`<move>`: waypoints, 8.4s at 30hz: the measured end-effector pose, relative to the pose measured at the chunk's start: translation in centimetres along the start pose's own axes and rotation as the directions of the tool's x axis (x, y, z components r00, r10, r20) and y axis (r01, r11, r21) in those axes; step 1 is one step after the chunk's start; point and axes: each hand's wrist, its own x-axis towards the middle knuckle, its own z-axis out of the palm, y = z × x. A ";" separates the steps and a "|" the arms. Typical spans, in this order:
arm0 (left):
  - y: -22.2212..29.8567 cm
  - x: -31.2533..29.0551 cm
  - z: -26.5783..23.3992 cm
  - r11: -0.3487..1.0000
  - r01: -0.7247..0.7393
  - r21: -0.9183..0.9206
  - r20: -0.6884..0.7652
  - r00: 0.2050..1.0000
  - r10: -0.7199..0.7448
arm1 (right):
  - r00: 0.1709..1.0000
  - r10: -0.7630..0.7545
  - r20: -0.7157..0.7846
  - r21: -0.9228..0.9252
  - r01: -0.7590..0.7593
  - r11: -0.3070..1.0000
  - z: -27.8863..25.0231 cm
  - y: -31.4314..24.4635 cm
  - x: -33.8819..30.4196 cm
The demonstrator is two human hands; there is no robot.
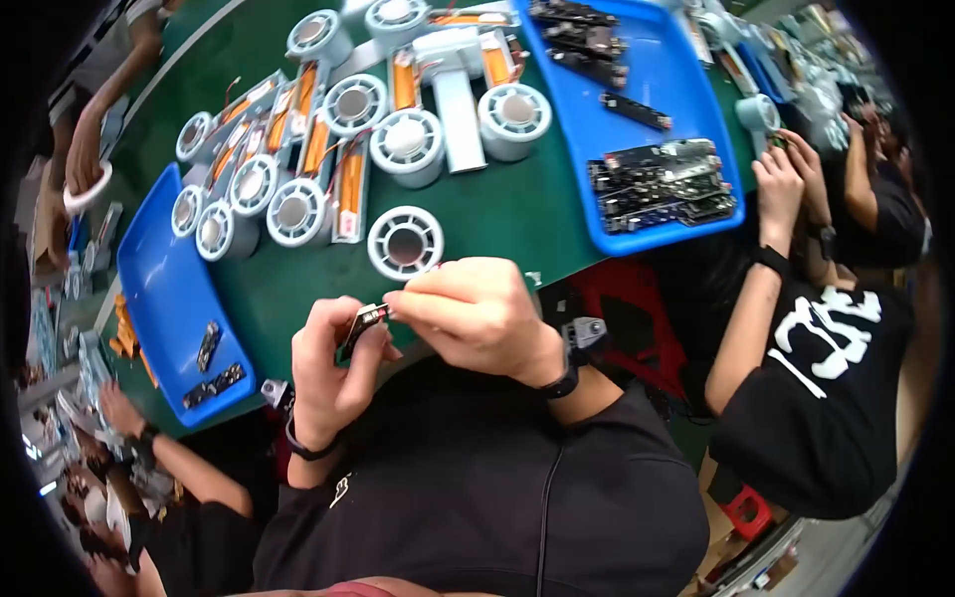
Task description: The person connects a circuit board to a fan assembly by hand, presses the board into the handle, and places the unit on the table. They then pick up a battery, insert it into another fan handle, and press a circuit board into place before setting it down.
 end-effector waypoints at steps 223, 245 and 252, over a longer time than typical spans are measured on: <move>4.0 6.1 0.5 0.555 -0.463 0.691 0.311 0.883 0.350 | 0.750 0.423 0.509 -0.096 -0.439 0.893 -6.2 -2.9 0.6; -0.9 6.5 2.6 0.874 -0.299 0.383 0.127 0.954 0.271 | 0.814 0.560 0.154 -0.119 -0.547 0.829 -4.4 -1.7 -1.6; -0.6 5.9 2.8 0.765 -0.338 0.549 0.137 0.939 0.317 | 0.865 0.463 0.192 -0.130 -0.445 0.886 -4.6 -1.4 -2.0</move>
